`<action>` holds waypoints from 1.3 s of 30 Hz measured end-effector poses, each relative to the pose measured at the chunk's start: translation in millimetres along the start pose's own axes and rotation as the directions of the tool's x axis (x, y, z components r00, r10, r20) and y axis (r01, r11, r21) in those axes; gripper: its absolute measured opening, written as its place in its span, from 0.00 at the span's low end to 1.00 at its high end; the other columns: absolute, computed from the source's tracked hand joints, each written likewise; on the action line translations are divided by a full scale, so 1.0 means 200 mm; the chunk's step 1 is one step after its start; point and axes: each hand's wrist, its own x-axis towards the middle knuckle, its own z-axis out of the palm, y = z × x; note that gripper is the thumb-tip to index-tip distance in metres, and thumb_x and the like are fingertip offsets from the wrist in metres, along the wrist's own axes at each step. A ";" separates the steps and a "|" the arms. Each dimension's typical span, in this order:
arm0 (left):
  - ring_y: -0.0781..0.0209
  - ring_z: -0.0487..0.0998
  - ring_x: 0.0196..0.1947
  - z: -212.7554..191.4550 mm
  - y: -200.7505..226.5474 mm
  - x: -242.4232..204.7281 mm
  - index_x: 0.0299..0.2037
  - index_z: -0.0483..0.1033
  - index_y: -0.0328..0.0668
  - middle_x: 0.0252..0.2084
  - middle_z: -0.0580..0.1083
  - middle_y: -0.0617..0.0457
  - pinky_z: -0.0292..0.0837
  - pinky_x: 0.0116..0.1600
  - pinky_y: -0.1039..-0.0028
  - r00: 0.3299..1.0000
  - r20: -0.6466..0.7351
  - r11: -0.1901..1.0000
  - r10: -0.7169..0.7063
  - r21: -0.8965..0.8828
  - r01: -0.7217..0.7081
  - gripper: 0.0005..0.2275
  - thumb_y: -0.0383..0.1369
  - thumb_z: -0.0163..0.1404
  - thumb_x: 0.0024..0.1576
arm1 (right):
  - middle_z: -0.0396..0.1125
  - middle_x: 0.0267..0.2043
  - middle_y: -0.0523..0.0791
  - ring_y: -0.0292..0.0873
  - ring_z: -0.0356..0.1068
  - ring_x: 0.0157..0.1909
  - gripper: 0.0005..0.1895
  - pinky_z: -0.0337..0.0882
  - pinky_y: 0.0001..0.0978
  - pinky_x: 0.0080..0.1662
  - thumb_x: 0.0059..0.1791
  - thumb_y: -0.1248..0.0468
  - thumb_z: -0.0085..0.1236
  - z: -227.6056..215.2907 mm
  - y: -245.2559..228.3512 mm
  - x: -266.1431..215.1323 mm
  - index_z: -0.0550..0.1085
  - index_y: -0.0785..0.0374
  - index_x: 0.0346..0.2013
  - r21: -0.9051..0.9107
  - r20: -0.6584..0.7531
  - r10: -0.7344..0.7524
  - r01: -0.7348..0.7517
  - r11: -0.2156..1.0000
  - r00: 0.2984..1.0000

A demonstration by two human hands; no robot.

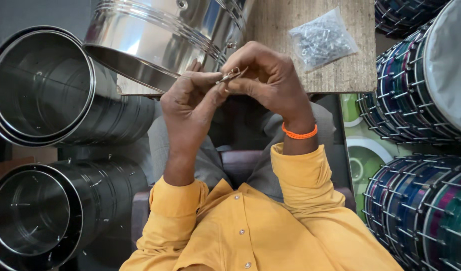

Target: The person inserts and tightens metal lugs into pre-drilled holes on a shiny metal drum shell. They pick up each lug from a plastic bag, place it into a hole, and rotate it to secure it.

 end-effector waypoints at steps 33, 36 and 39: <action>0.70 0.81 0.40 0.01 0.00 0.01 0.48 0.77 0.27 0.41 0.79 0.52 0.79 0.47 0.81 1.000 0.011 0.999 -0.005 -0.040 0.006 0.06 0.20 0.57 0.63 | 0.72 0.38 0.47 0.34 0.72 0.36 0.09 0.72 0.24 0.37 0.55 0.67 0.63 -0.02 0.06 -0.03 0.76 0.71 0.45 -0.133 -0.125 0.138 -0.155 0.979 0.982; 0.70 0.82 0.38 -0.01 0.01 0.03 0.47 0.77 0.28 0.40 0.81 0.52 0.80 0.45 0.80 0.998 0.018 0.990 -0.063 -0.128 0.065 0.06 0.21 0.56 0.62 | 0.71 0.46 0.43 0.33 0.73 0.47 0.12 0.76 0.25 0.49 0.57 0.66 0.64 0.01 0.03 -0.02 0.73 0.71 0.48 -0.083 -0.006 -0.101 0.100 0.992 0.995; 0.70 0.81 0.38 -0.01 0.01 0.02 0.48 0.77 0.28 0.41 0.80 0.52 0.79 0.46 0.81 1.000 0.007 0.994 -0.021 -0.103 0.022 0.06 0.22 0.56 0.63 | 0.71 0.43 0.42 0.31 0.72 0.43 0.13 0.75 0.22 0.44 0.54 0.66 0.63 0.03 0.02 -0.01 0.72 0.69 0.50 -0.098 -0.045 -0.064 0.060 0.993 0.997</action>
